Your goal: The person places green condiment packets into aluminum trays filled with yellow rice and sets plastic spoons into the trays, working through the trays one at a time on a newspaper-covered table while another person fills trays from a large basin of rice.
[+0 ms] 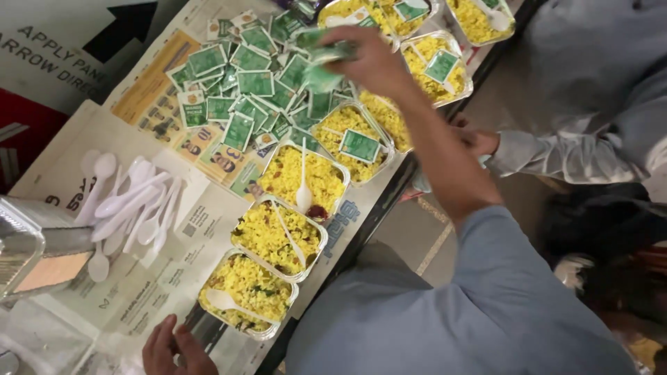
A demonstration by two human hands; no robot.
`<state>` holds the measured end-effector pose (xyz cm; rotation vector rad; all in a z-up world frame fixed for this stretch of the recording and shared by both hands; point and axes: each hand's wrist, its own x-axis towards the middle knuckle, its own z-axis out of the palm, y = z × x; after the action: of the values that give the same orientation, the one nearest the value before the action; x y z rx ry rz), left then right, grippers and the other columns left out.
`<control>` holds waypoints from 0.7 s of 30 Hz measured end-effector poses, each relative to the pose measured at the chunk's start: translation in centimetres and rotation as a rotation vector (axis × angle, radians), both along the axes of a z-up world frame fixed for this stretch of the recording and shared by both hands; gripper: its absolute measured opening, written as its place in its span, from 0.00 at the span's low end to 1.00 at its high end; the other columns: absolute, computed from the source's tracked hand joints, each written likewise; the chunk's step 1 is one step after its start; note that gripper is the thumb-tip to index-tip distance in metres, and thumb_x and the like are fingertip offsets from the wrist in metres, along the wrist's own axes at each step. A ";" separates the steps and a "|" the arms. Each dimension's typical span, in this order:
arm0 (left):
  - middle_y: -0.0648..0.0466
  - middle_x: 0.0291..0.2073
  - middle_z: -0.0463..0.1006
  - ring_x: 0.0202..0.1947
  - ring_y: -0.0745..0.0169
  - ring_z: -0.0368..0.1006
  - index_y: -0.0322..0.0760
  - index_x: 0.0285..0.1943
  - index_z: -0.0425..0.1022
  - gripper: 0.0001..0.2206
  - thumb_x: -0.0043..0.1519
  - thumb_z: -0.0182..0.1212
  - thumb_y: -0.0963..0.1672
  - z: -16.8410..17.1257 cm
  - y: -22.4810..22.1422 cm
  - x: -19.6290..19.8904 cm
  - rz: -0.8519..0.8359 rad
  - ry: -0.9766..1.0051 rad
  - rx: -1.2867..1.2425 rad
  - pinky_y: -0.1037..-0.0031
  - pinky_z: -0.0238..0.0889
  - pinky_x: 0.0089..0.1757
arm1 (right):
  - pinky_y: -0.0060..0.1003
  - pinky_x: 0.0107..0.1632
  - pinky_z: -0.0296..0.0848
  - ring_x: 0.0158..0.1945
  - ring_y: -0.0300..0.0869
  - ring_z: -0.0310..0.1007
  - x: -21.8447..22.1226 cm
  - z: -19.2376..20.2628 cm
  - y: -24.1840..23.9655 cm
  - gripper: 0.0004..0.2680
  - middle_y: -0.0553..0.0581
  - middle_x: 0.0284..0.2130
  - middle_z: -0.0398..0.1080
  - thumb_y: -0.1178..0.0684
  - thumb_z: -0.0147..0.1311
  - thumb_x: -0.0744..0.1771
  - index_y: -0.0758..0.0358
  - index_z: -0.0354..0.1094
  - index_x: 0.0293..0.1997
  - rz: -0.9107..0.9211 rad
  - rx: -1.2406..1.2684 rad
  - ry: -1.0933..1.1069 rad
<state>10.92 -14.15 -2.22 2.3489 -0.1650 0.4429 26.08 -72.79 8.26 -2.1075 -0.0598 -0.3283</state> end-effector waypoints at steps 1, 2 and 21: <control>0.40 0.51 0.77 0.37 0.57 0.72 0.28 0.59 0.77 0.11 0.69 0.62 0.36 0.4 0.1 0.0 0.008 0.028 0.030 0.73 0.66 0.37 | 0.36 0.48 0.81 0.49 0.41 0.79 -2.3 1.5 -1.1 0.13 0.54 0.50 0.77 0.60 0.67 0.65 0.57 0.74 0.55 -0.063 0.076 0.019; 0.39 0.52 0.77 0.38 0.56 0.73 0.28 0.60 0.77 0.11 0.69 0.61 0.36 0.7 -0.1 0.1 0.008 0.058 0.055 0.74 0.67 0.38 | 0.32 0.43 0.81 0.46 0.37 0.79 -4.9 3.1 -2.4 0.13 0.52 0.48 0.76 0.61 0.67 0.66 0.58 0.73 0.55 -0.133 0.146 0.040; 0.36 0.55 0.75 0.47 0.52 0.76 0.26 0.61 0.75 0.10 0.71 0.59 0.37 2.2 -2.3 2.0 -0.175 0.015 -0.010 0.74 0.72 0.41 | 0.27 0.41 0.75 0.42 0.31 0.74 -14.5 2.2 -8.3 0.11 0.48 0.40 0.74 0.64 0.65 0.66 0.63 0.72 0.53 -0.240 0.157 0.238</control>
<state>12.89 -16.44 -0.02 2.3032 -0.3574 0.3388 11.60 -81.08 10.43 -1.9856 0.3497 -0.2142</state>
